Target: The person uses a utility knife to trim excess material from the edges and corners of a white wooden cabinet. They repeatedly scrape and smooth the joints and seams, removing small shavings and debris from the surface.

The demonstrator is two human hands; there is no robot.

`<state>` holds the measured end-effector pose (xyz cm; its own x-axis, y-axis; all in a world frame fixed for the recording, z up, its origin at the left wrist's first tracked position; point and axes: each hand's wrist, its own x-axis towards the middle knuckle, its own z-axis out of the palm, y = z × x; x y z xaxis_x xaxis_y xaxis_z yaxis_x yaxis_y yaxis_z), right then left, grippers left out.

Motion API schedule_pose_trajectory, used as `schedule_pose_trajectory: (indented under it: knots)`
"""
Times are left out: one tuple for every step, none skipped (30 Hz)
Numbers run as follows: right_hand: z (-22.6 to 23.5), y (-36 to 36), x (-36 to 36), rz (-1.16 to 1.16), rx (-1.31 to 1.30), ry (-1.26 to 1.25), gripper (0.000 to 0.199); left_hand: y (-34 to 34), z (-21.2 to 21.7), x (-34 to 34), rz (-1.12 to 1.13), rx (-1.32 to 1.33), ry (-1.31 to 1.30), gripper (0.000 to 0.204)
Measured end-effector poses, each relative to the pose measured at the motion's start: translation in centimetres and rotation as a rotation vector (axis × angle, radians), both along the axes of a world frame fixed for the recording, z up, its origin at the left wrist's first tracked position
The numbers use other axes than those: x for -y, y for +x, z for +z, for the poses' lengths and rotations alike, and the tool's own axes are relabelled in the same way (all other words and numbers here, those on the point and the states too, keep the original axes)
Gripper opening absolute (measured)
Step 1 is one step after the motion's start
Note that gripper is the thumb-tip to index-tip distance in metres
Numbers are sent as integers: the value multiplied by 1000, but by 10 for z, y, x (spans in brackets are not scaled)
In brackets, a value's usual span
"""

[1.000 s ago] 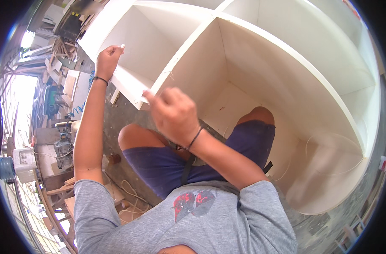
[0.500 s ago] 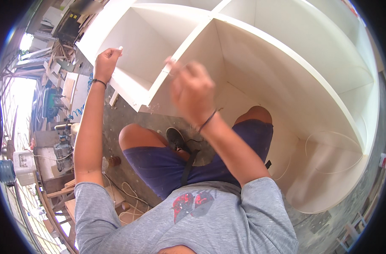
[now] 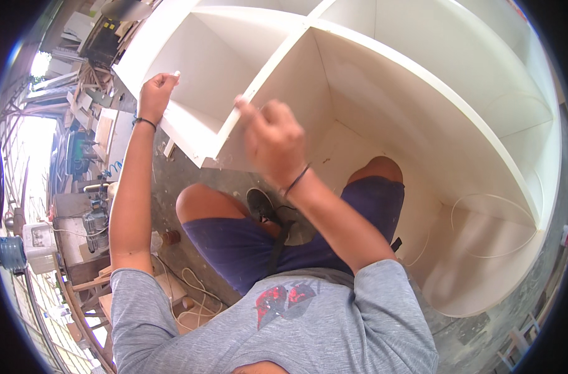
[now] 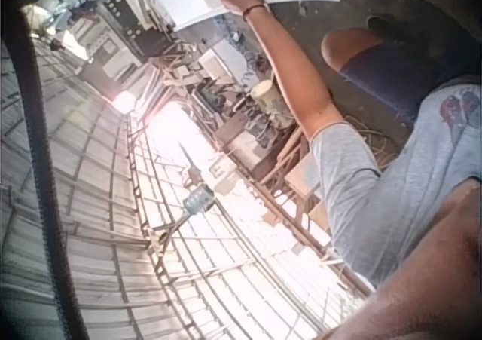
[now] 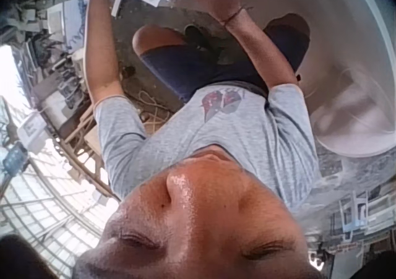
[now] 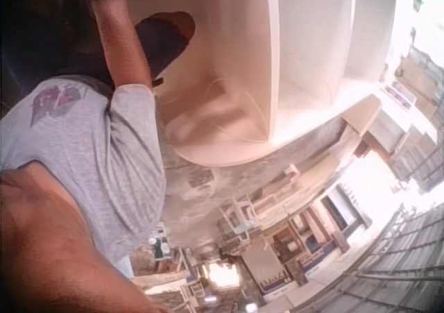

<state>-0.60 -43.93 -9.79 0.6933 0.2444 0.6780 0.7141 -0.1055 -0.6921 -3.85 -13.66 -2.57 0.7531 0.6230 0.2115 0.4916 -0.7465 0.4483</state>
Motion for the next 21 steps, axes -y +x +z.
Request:
schedule_pose_trajectory:
  knots:
    - [-3, -18, -3, 32, 12, -8, 47, 0, -1, -2, 3, -2, -3, 42]
    - [-4, -35, -1, 63, 23, -22, 46, 0, -2, 0, 5, -5, -9, 42]
    - [-4, -45, 2, 125, -3, -19, 48, 0, -3, 0, 7, -8, -17, 42]
    - [-3, -44, 3, 142, 13, 2, 46, -1, -2, 1, 11, -13, -18, 42]
    - [0, -40, 5, 158, 28, 23, 44, -2, -2, 1, 7, -6, -17, 42]
    - [3, -34, 7, 175, 43, 44, 42, -2, -2, 2, 2, 0, -17, 42]
    - [9, -18, 8, 109, 1, 50, 42, -3, 1, 2, -4, 5, -11, 42]
    - [10, -3, 7, 66, 10, 37, 42, -2, 2, 1, -4, 0, -5, 42]
    - [11, 11, 5, 22, 19, 26, 42, -1, 2, -1, -3, -5, 1, 42]
    - [11, 17, 3, -23, 28, 12, 42, 0, 1, -3, -4, -10, 5, 43]
    - [6, 9, -1, -43, 69, -6, 38, 0, 1, -4, 3, -14, 4, 43]
    - [4, -10, -4, 18, 77, 18, 38, -1, 0, -6, 10, -17, 3, 43]
    - [3, -34, -6, 80, 89, 35, 38, 0, -2, -6, 17, -17, -5, 43]
    - [2, -48, -4, 140, 98, 48, 38, 0, -5, -4, 12, -14, -8, 43]
    - [2, -49, 1, 163, 66, 22, 38, 1, -8, -1, 7, -11, -11, 43]
    - [7, -51, 2, 191, 29, 12, 38, -1, -6, -1, 8, -14, 2, 43]
    - [12, -51, 5, 219, -7, 1, 38, -2, -4, -2, 9, -16, 4, 43]
    - [15, -38, 8, 147, 4, 2, 37, -3, -4, -2, 10, -19, 4, 43]
    - [20, -14, 12, 75, 18, 2, 36, -3, -2, -3, 10, -18, 3, 43]
    - [23, 13, 16, 4, 41, -65, 36, -5, -1, -5, 15, -27, 9, 44]
    - [30, 40, 21, -77, 80, -148, 36, -1, 1, -3, 10, -19, -1, 44]
